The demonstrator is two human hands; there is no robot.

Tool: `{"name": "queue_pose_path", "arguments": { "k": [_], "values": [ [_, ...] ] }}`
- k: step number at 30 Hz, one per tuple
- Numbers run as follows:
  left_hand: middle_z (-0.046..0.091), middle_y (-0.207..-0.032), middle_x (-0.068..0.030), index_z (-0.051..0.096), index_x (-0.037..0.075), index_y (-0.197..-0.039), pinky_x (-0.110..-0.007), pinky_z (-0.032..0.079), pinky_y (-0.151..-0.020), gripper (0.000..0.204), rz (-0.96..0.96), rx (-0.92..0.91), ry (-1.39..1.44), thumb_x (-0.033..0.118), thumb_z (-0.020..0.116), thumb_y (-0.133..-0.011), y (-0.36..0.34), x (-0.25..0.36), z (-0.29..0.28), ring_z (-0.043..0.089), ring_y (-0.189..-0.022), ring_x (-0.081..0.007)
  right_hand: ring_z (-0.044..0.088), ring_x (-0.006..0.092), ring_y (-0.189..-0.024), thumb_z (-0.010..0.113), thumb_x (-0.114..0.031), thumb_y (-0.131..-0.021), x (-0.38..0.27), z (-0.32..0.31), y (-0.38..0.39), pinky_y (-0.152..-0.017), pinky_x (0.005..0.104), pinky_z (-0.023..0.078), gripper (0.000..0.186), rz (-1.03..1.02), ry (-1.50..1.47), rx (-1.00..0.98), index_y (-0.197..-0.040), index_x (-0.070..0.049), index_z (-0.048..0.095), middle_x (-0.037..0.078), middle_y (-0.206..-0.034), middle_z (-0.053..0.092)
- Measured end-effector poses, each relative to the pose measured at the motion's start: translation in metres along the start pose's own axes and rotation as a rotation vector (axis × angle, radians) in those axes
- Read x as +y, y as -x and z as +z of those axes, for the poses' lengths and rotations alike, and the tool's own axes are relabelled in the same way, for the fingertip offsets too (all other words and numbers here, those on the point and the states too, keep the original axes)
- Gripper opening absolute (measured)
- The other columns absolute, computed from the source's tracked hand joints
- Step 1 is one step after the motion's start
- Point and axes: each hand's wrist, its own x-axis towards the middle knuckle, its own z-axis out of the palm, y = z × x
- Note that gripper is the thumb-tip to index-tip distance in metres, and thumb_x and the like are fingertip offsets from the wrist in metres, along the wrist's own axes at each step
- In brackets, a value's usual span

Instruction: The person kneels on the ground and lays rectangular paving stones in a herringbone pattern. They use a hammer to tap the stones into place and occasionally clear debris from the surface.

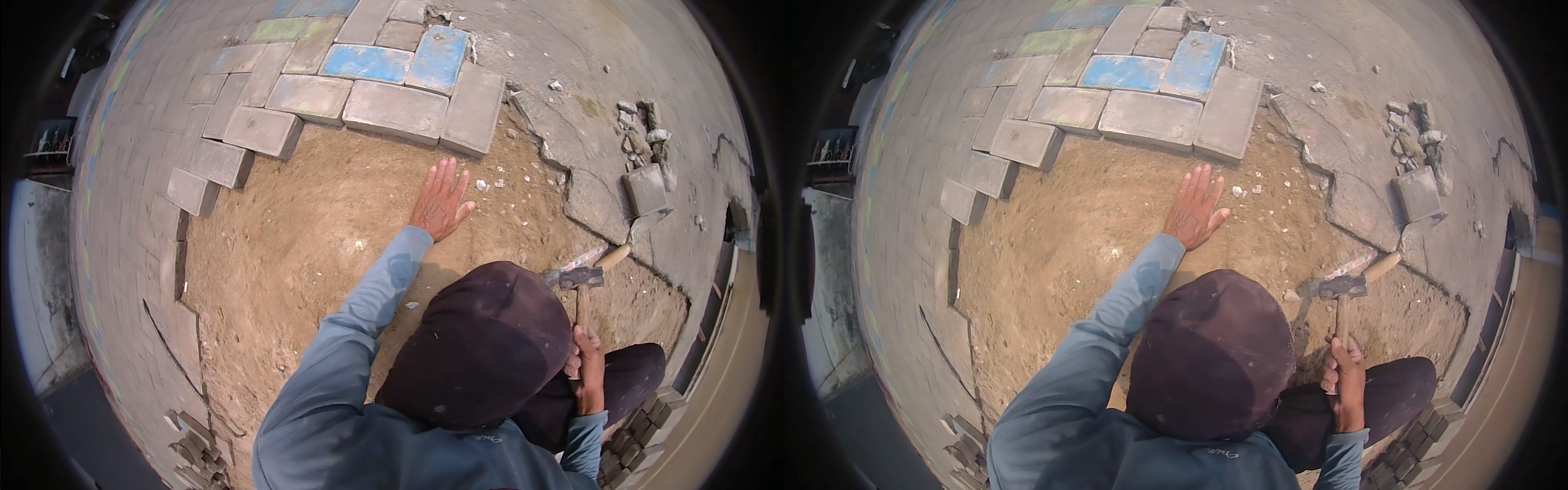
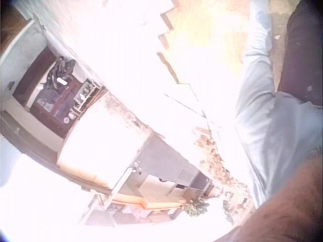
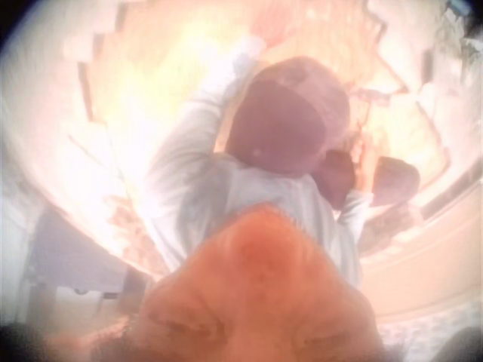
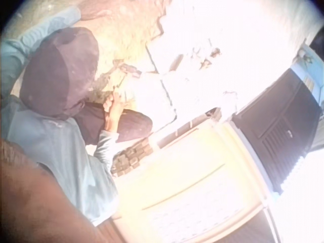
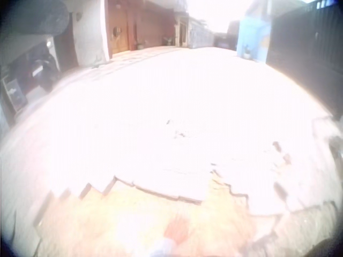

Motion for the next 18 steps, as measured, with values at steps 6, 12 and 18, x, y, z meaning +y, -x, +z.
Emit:
{"name": "queue_pose_path", "arguments": {
  "k": [6, 12, 18],
  "values": [
    [0.019, -0.165, -0.0325, 0.03, -0.006, -0.157, -0.058, 0.011, -0.126, 0.077, -0.418, 0.03, -0.269, 0.051, 0.042, -0.107, 0.035, 0.019, -0.007, 0.015, -0.155, -0.0473, 0.037, 0.0015, -0.045, 0.062, -0.022, -0.104, -0.001, -0.001, 0.009, -0.035, 0.0186, 0.028, 0.018, 0.028, -0.009, 0.094, -0.113, -0.007, 0.059, -0.005, -0.068, 0.045],
    [0.023, -0.167, -0.0224, 0.035, 0.007, -0.16, -0.056, 0.012, -0.127, 0.073, 0.113, -0.039, 0.029, 0.057, 0.039, -0.106, -0.01, 0.064, 0.032, 0.015, -0.156, -0.0438, 0.036, 0.0014, -0.045, 0.061, -0.022, -0.104, 0.003, -0.001, 0.001, -0.035, 0.0185, 0.028, 0.017, 0.007, -0.039, 0.03, -0.113, -0.007, 0.059, -0.005, -0.069, 0.045],
    [0.025, -0.169, -0.0121, 0.035, 0.014, -0.16, -0.054, 0.011, -0.129, 0.07, 0.423, -0.079, 0.058, 0.058, 0.041, -0.105, -0.01, 0.104, 0.046, 0.015, -0.157, -0.0383, 0.036, 0.0017, -0.046, 0.061, -0.02, -0.104, 0.0, 0.003, 0.012, -0.035, 0.0184, 0.029, 0.02, -0.014, -0.071, -0.011, -0.117, -0.005, 0.059, -0.005, -0.069, 0.046]
  ]
}}
